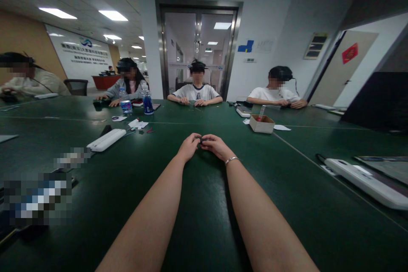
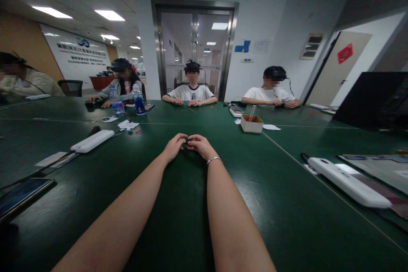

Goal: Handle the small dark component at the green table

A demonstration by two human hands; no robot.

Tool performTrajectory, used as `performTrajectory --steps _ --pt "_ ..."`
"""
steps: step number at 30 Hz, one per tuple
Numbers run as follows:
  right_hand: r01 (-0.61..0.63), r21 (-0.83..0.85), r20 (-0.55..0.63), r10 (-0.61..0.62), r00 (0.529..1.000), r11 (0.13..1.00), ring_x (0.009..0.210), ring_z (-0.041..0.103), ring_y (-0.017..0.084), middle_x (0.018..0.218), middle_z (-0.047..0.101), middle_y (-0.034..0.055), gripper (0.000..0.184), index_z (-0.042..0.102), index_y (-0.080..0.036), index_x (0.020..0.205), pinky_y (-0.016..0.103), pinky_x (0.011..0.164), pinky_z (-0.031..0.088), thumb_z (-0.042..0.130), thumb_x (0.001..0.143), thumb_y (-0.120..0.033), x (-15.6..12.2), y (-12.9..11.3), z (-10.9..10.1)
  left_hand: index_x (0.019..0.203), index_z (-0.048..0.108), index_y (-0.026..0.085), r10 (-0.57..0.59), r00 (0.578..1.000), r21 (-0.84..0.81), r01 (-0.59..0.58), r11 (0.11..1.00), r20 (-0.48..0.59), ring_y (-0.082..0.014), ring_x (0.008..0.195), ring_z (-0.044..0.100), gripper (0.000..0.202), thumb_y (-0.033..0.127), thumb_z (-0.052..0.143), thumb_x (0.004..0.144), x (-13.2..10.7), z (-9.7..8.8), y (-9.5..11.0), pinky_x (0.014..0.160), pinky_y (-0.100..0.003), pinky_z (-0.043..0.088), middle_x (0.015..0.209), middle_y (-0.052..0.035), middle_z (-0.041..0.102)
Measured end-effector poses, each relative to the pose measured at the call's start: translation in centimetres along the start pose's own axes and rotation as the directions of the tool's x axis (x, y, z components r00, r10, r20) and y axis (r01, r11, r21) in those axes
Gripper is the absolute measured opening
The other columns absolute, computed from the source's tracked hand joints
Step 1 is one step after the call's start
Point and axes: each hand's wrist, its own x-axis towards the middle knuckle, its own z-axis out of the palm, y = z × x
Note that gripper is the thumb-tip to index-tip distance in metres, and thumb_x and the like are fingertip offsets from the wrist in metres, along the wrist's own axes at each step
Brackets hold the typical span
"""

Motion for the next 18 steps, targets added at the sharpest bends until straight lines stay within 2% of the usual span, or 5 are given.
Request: performTrajectory --steps 5,9,13,15,18 --pt "-0.001 0.006 0.007 0.001 1.0 1.0 0.066 0.065 0.013 0.074 0.063 0.0015 0.022 0.063 -0.013 0.083 0.023 0.067 0.056 0.069 0.066 0.0 -0.03 0.02 -0.08 0.103 0.059 0.02 -0.012 1.0 0.0 0.012 1.0 0.011 -0.0111 0.058 0.051 0.027 0.032 0.042 0.085 -0.01 0.0 0.1 0.058 -0.023 0.041 0.073 0.0001 0.057" --pt "0.003 0.002 0.001 -0.003 1.0 1.0 0.066 0.065 0.013 0.074 0.064 0.0019 0.022 0.063 -0.013 0.082 0.024 0.067 0.056 0.068 0.066 0.0 -0.04 0.06 -0.03 0.101 0.06 0.02 0.003 1.0 0.013 -0.003 1.0 0.003 -0.0104 0.059 0.051 0.026 0.029 0.043 0.084 -0.19 -0.06 0.37 0.058 -0.023 0.042 0.079 -0.0008 0.06" --pt "0.008 -0.004 0.018 -0.008 1.0 1.0 0.069 0.065 0.014 0.076 0.064 0.0022 0.023 0.063 -0.013 0.083 0.024 0.068 0.055 0.069 0.066 -0.001 0.01 0.12 -0.06 0.097 0.061 0.021 0.027 1.0 0.064 -0.026 0.998 -0.008 -0.0116 0.059 0.051 0.028 0.037 0.041 0.087 -0.26 -0.13 0.35 0.056 -0.022 0.039 0.068 0.0005 0.056" --pt "0.006 -0.013 0.019 -0.005 1.0 1.0 0.069 0.065 0.013 0.077 0.064 0.0025 0.023 0.063 -0.013 0.083 0.024 0.069 0.055 0.07 0.066 -0.001 0.03 0.13 -0.11 0.099 0.06 0.021 0.006 1.0 0.045 -0.005 0.999 -0.012 -0.0117 0.058 0.051 0.03 0.039 0.038 0.088 -0.2 -0.1 0.23 0.055 -0.022 0.039 0.064 0.0014 0.054" --pt "0.004 -0.03 0.003 -0.004 1.0 1.0 0.068 0.065 0.013 0.077 0.064 0.0028 0.022 0.062 -0.013 0.083 0.023 0.068 0.055 0.068 0.067 0.0 -0.02 0.12 -0.14 0.109 0.055 0.02 -0.064 0.998 -0.021 0.064 0.998 -0.015 -0.0105 0.056 0.051 0.03 0.03 0.037 0.087 -0.09 -0.03 0.11 0.055 -0.022 0.041 0.068 0.0014 0.056"
